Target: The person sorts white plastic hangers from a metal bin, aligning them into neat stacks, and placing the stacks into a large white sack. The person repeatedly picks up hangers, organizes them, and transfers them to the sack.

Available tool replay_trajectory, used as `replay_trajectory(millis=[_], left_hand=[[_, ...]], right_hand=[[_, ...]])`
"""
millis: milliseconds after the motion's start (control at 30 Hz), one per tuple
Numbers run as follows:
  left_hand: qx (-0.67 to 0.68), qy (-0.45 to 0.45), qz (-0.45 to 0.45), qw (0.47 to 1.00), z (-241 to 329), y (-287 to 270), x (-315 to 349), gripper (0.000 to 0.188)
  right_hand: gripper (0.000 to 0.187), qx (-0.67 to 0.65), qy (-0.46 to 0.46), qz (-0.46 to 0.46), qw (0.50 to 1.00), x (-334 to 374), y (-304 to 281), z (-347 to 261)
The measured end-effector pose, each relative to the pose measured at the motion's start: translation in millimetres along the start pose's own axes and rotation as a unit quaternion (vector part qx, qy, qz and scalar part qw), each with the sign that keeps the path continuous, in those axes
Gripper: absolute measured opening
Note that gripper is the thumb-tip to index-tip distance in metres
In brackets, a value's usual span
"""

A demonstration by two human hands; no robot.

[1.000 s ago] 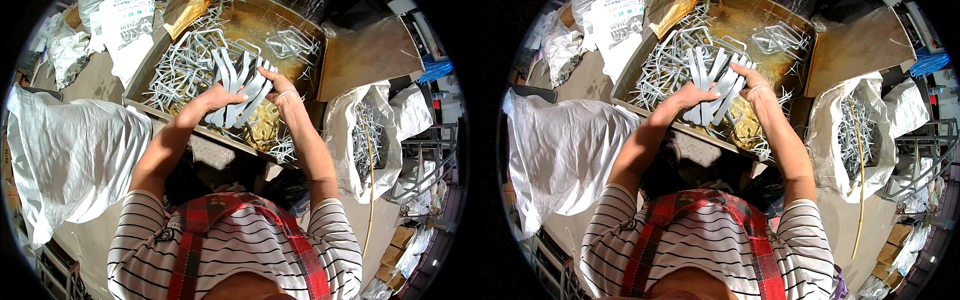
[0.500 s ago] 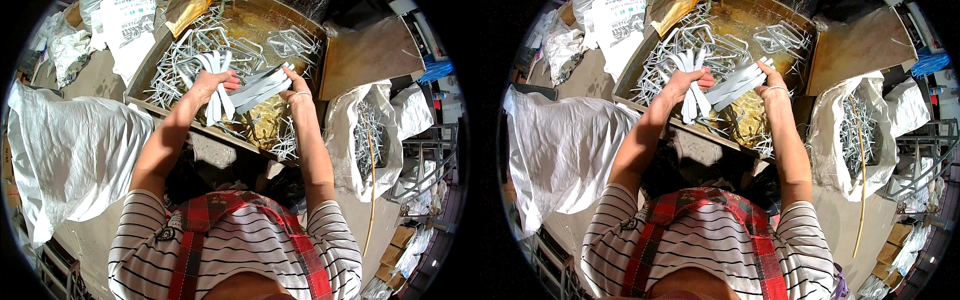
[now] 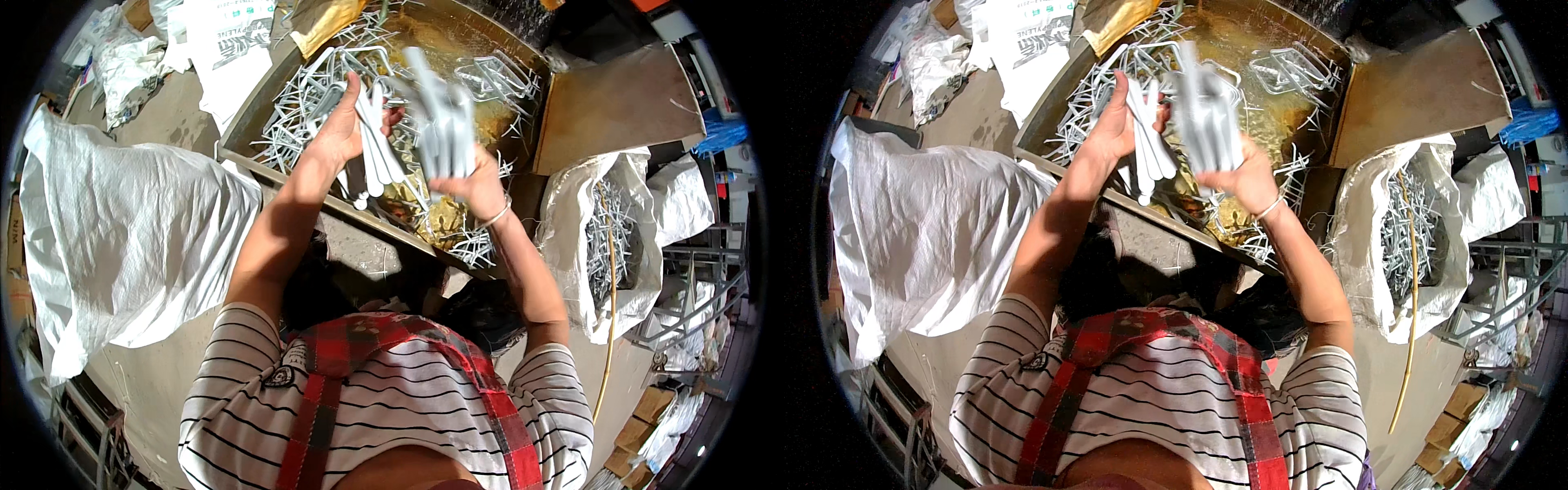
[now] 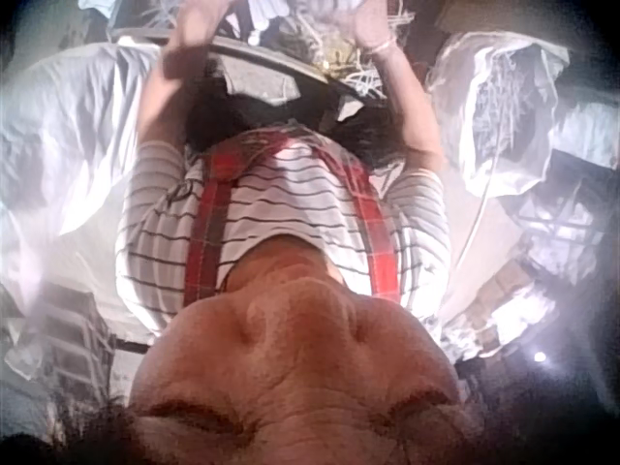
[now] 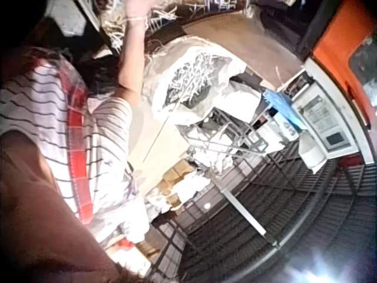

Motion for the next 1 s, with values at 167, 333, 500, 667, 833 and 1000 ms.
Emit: replay_trajectory(millis=[167,333,500,667,833,1000], left_hand=[[-0.033,0.036,-0.012,0.999,-0.2,7.7,3.3,0.054],[-0.039,0.044,-0.028,0.998,-5.4,6.4,0.9,0.035],[-0.065,0.092,-0.012,0.994,1.7,19.7,16.6,0.032],[0.133,0.034,-0.252,0.958,-4.5,68.7,34.0,0.037],[0.136,0.059,-0.406,0.902,9.0,87.4,54.6,0.045],[0.113,0.059,-0.379,0.917,7.5,77.3,48.6,0.049]], right_hand=[[0.029,0.039,0.113,-0.163,0.979,27.1,43.3,50.8],[0.032,0.209,-0.085,-0.216,0.95,24.7,54.1,56.3],[0.07,0.059,0.051,-0.095,0.992,-6.5,-4.4,39.9],[0.071,-0.153,0.112,-0.047,0.981,-36.4,-24.0,92.8],[0.029,-0.359,0.197,-0.101,0.907,-30.8,28.3,90.8],[0.023,-0.201,0.184,-0.033,0.962,-38.6,12.8,98.9]])
Point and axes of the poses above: each hand's wrist, its own x-axis away from the middle knuckle, its own y-axis out of the palm, z = x × y, the point moved 9 cm from there along -x, towards the middle knuckle, and after that the axes turned 8 degrees about -x, right-handed, at the moved point
